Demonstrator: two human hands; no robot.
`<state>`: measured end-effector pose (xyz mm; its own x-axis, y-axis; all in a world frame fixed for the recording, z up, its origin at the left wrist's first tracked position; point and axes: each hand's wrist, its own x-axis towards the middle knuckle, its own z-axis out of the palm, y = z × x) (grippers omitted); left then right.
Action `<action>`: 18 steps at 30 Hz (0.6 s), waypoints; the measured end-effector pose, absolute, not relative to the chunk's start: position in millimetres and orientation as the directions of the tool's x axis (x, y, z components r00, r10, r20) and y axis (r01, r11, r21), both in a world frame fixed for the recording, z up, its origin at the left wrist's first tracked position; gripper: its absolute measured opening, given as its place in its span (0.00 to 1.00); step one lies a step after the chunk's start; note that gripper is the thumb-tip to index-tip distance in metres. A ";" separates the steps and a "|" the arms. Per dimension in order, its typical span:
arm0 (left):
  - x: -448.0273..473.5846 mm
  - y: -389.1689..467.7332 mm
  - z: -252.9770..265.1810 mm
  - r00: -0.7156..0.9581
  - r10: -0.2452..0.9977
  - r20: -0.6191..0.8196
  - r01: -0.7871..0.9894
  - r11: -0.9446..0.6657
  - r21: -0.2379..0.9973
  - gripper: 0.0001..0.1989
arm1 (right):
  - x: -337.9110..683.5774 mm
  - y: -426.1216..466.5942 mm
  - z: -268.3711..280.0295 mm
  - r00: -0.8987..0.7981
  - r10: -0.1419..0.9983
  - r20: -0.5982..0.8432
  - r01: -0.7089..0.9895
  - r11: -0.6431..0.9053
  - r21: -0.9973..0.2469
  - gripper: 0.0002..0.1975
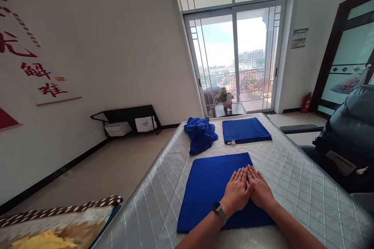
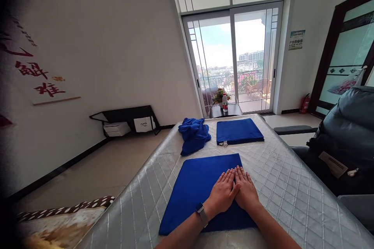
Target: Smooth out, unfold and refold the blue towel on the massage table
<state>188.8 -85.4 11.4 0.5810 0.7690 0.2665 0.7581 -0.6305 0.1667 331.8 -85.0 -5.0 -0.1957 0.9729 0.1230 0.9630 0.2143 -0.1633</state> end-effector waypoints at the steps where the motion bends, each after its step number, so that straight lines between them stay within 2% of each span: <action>1: 186.7 -85.1 10.9 0.570 0.779 0.259 0.768 -0.618 0.168 0.31 | 331.7 -84.8 -4.9 -0.192 0.973 0.125 0.963 0.211 -0.169 0.31; 8: 91.0 -82.0 10.1 0.389 0.907 0.163 0.904 -0.410 0.125 0.35 | 327.8 -83.4 -0.3 -0.138 0.984 0.114 0.964 0.159 -0.214 0.34; 12: 29.6 -85.2 3.5 0.236 0.957 0.168 0.960 -0.256 0.110 0.36 | 327.5 -83.4 -0.7 -0.128 0.986 0.106 0.968 0.148 -0.202 0.34; 18: 4.9 -90.6 -4.9 0.160 0.970 0.185 0.976 -0.183 0.115 0.38 | 327.8 -83.1 -3.0 -0.121 0.988 0.098 0.970 0.139 -0.202 0.34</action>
